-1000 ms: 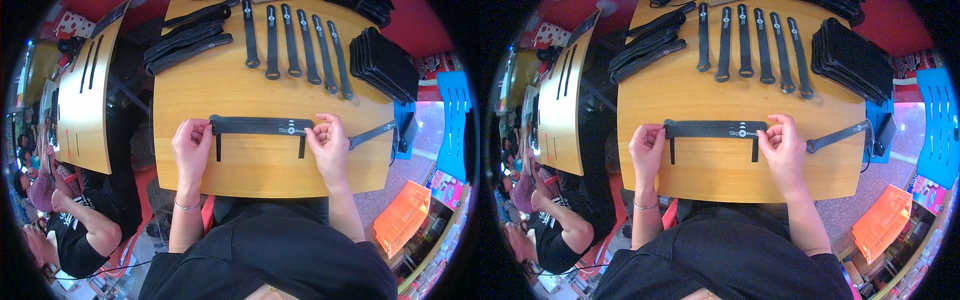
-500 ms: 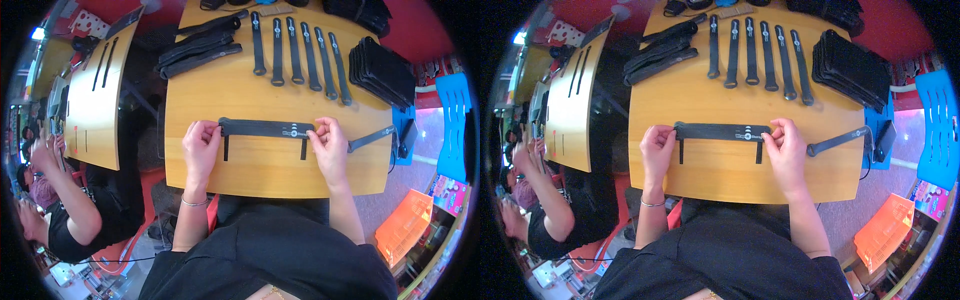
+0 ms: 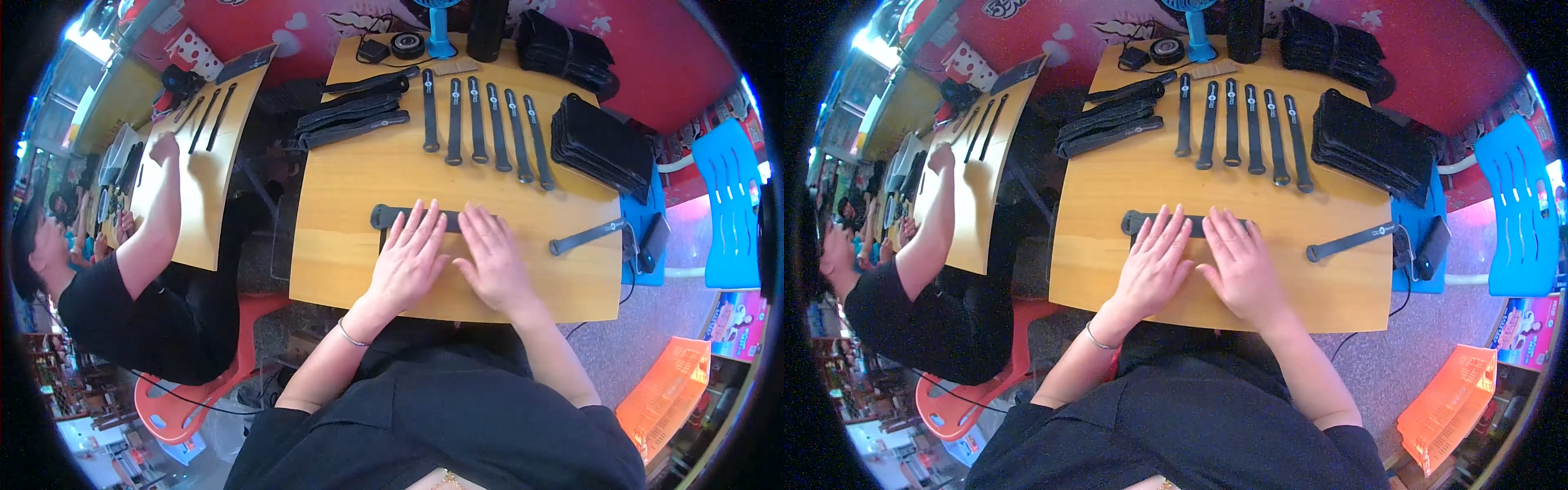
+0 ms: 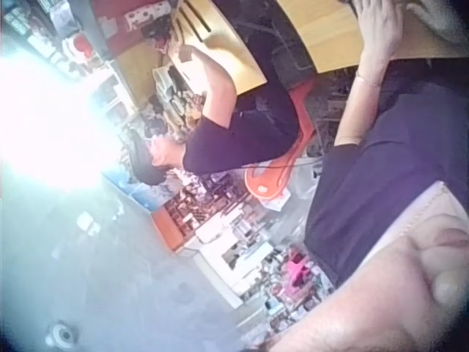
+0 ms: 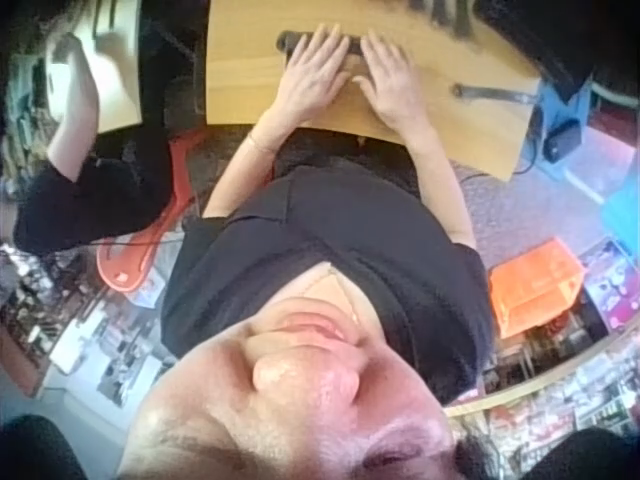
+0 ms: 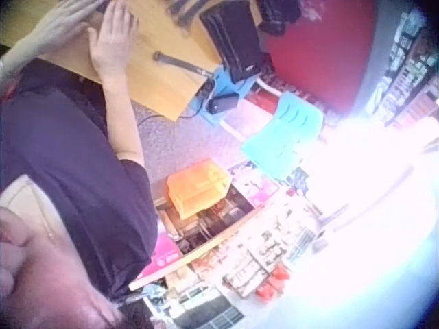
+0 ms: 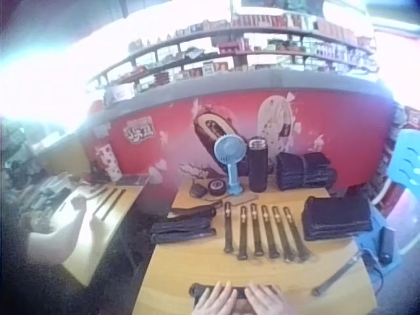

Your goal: The recorder is sorting and stacking black fabric straps onto a mounting jig on a table.

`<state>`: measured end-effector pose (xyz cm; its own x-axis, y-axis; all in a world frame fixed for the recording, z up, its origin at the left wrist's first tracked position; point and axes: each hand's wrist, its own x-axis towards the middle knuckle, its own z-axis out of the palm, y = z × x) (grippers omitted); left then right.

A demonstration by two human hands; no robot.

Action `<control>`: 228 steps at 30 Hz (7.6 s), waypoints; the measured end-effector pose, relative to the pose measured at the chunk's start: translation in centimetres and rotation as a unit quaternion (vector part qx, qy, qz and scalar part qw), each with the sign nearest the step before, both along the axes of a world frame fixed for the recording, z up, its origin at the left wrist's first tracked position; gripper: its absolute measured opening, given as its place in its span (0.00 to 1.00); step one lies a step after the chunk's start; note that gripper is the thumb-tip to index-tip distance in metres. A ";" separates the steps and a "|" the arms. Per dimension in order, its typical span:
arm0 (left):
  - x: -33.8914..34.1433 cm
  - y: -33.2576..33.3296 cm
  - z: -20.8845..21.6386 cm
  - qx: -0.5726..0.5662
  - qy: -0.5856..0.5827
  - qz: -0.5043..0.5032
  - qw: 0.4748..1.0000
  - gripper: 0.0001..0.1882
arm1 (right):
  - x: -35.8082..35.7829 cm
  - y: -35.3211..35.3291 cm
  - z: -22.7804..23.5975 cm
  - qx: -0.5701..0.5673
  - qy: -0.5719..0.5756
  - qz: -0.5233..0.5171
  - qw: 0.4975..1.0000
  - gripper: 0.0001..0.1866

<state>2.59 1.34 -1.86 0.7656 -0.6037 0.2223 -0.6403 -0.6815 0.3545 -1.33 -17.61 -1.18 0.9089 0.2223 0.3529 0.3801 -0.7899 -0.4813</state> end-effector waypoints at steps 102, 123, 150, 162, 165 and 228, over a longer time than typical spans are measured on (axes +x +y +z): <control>3.1 6.0 -2.9 -0.350 0.208 0.263 0.875 0.04 | 0.0 -3.0 -2.8 0.419 0.181 -0.187 0.870 0.07; 2.7 5.4 -1.9 -0.335 0.228 0.278 0.871 0.16 | 0.0 -2.7 -2.3 0.389 0.177 -0.189 0.884 0.10; 1.6 5.0 -2.0 -0.222 0.050 0.220 0.949 0.06 | 11.5 7.9 -2.1 0.126 0.188 0.115 0.967 0.06; 0.4 4.2 -1.0 -0.207 -0.063 0.088 0.972 0.08 | 12.3 7.9 -1.8 0.069 0.215 0.118 0.967 0.07; -0.3 3.7 -0.5 -0.210 -0.077 0.065 0.973 0.08 | 12.6 7.9 -1.5 0.055 0.224 0.122 0.965 0.07; -1.3 6.0 1.8 -0.474 0.370 0.168 0.781 0.06 | -2.3 -6.1 3.5 0.269 0.433 -0.015 0.860 0.11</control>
